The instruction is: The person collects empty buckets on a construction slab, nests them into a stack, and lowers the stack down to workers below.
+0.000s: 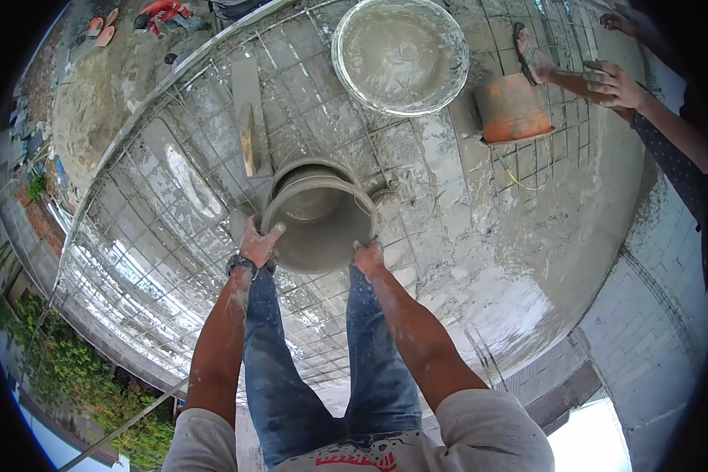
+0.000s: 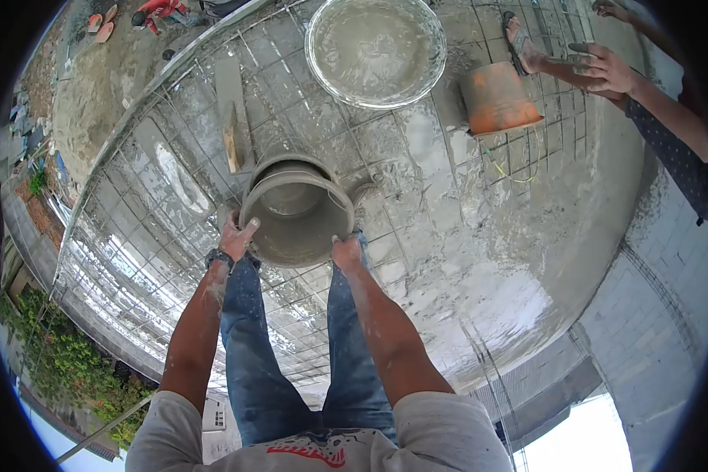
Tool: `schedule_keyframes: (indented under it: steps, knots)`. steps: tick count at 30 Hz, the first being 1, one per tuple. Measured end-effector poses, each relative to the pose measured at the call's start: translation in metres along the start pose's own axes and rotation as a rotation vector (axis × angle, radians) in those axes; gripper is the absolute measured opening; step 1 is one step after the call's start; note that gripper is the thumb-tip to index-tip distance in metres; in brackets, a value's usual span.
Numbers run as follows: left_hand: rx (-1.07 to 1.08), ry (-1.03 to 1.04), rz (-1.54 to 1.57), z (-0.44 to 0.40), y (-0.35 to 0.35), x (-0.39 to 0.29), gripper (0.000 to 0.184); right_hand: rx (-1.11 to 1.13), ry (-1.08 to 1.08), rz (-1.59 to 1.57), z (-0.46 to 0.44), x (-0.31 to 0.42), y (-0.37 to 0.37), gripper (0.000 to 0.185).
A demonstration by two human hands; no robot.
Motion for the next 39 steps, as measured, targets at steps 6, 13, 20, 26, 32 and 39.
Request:
schedule_keyframes:
  steps: [6,13,20,26,32,39]
  knots:
    - [-0.083,-0.089,-0.009,-0.015,-0.004,0.002,0.087,0.343,-0.3,-0.021,0.01,0.089,-0.039,0.062]
    - [-0.032,-0.032,0.061,-0.018,0.001,0.01,0.074,-0.545,-0.427,0.395,-0.067,0.156,-0.303,0.083]
    - [-0.072,-0.089,0.165,-0.028,-0.006,0.037,0.073,-0.883,-0.309,-0.051,-0.194,0.194,-0.472,0.073]
    - [-0.133,-0.225,0.048,-0.015,-0.006,0.032,0.074,-0.612,-0.216,0.047,-0.225,0.203,-0.472,0.063]
    - [-0.219,-0.119,0.032,-0.015,-0.019,0.028,0.069,-1.176,0.08,0.277,-0.189,0.181,-0.519,0.079]
    - [-0.203,-0.101,0.03,0.007,0.002,0.004,0.063,-0.755,-0.422,-0.183,-0.257,0.186,-0.506,0.047]
Point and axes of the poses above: each hand's wrist, its own z-axis away from the middle knuckle, its own y-axis out of the palm, x = y × z, the point moved 9 cm from there along -z, towards the middle knuckle, and after that the axes turned 10 degrees about -y, right-handed, at the moved point
